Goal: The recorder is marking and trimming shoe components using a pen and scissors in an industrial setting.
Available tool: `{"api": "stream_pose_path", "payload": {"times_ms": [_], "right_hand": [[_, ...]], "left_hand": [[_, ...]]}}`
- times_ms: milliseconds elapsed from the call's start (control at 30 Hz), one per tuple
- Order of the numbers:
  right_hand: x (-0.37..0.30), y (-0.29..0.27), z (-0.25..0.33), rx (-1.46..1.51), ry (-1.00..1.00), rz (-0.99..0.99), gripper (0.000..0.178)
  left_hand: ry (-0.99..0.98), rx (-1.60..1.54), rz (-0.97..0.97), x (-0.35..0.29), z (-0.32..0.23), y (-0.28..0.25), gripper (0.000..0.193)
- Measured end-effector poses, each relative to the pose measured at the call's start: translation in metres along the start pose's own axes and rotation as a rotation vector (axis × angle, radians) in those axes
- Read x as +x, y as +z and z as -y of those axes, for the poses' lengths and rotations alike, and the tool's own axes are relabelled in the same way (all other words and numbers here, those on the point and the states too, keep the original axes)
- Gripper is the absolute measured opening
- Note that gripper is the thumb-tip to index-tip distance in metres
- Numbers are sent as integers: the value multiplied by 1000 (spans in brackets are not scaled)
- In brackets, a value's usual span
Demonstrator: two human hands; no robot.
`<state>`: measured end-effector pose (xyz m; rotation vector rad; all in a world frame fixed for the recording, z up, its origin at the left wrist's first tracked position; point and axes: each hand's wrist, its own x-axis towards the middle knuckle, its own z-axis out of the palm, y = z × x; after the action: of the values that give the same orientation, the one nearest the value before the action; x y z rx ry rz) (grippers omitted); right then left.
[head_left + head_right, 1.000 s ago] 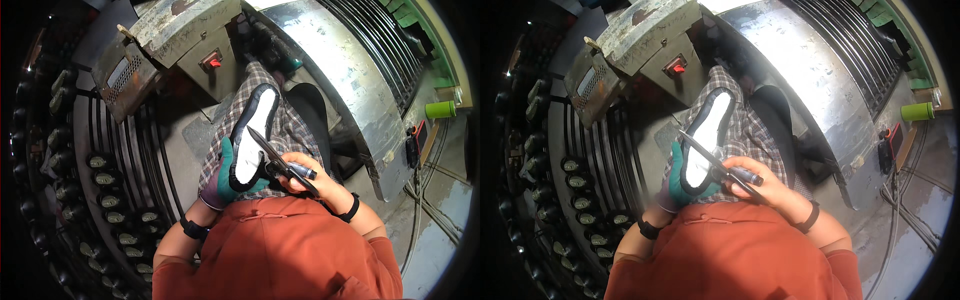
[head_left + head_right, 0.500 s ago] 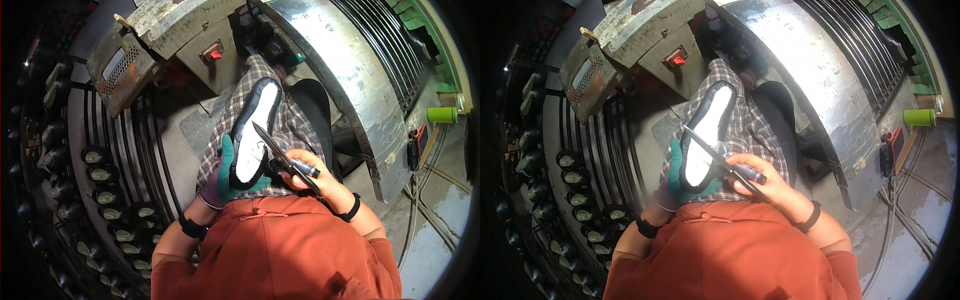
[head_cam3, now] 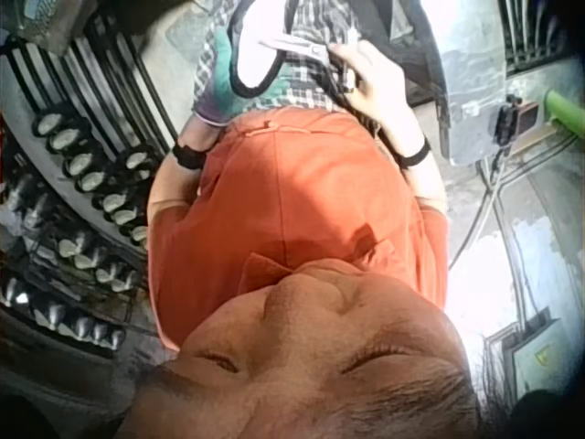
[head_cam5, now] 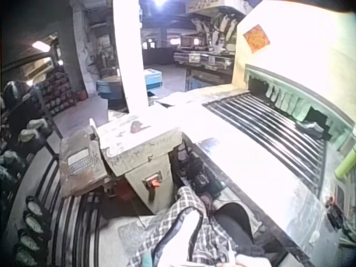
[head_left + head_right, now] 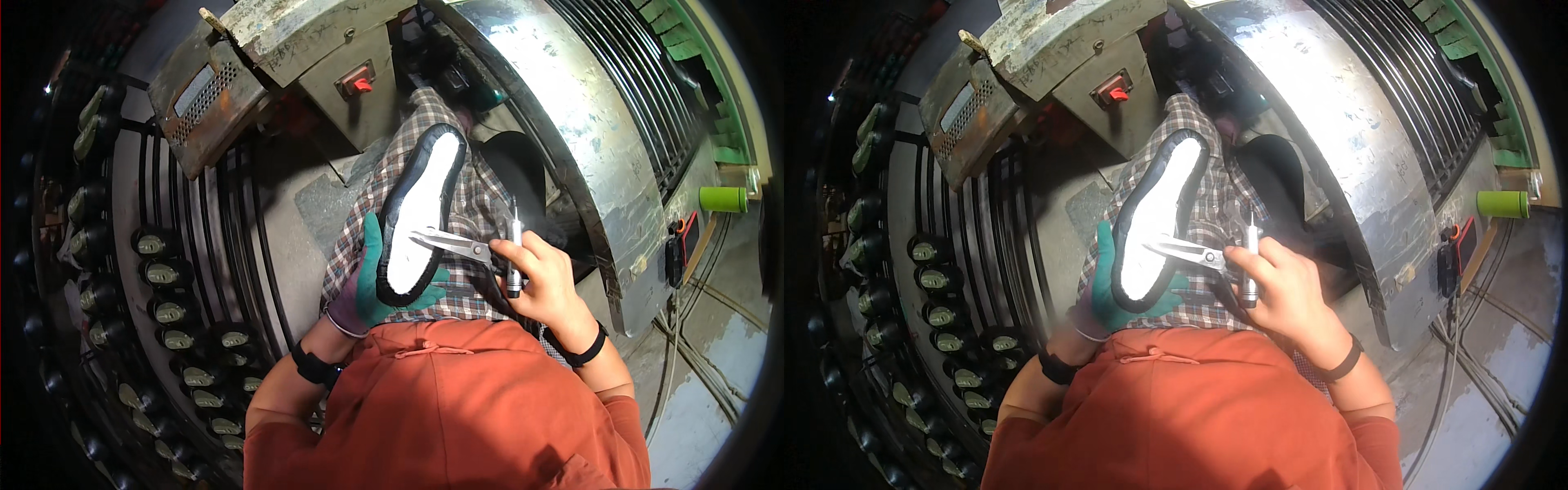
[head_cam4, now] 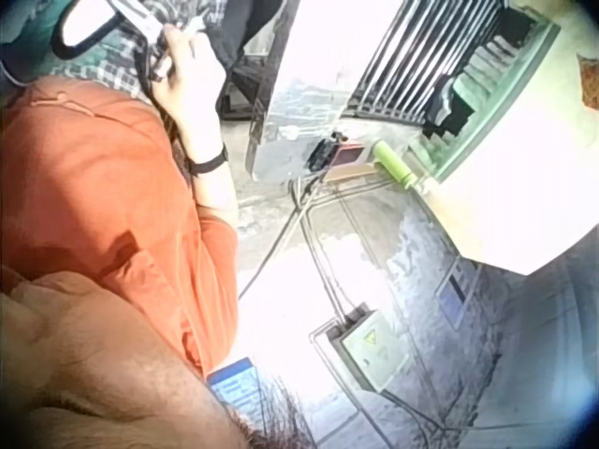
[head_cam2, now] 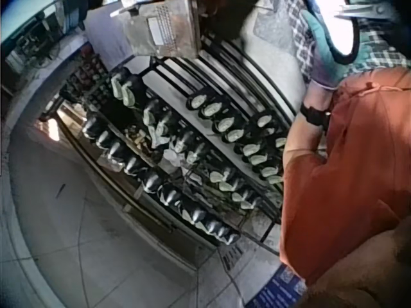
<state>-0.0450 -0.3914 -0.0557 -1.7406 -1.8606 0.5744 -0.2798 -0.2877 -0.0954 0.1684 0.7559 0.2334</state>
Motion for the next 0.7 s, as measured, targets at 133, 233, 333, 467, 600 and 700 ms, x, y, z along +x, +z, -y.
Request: {"api": "stream_pose_path", "payload": {"times_ms": [133, 233, 333, 467, 600, 700], "right_hand": [[-1, 5, -5, -273, -83, 9, 54], [7, 13, -2, -185, -72, -10, 53], [8, 21, -6, 173, 33, 9, 45], [2, 2, -3, -275, -90, 44, 49], [8, 2, 0, -246, -101, 42, 45], [7, 27, -14, 331, 49, 17, 41]], "left_hand": [[-27, -7, -28, 0, 0, -1, 90], [2, -24, 21, 0, 1, -2, 90], [22, -16, 1, -1, -1, -1, 91], [32, -29, 19, -1, 0, -7, 91], [35, -57, 39, -1, 1, -8, 90], [29, -74, 82, 2, 1, -14, 89]]}}
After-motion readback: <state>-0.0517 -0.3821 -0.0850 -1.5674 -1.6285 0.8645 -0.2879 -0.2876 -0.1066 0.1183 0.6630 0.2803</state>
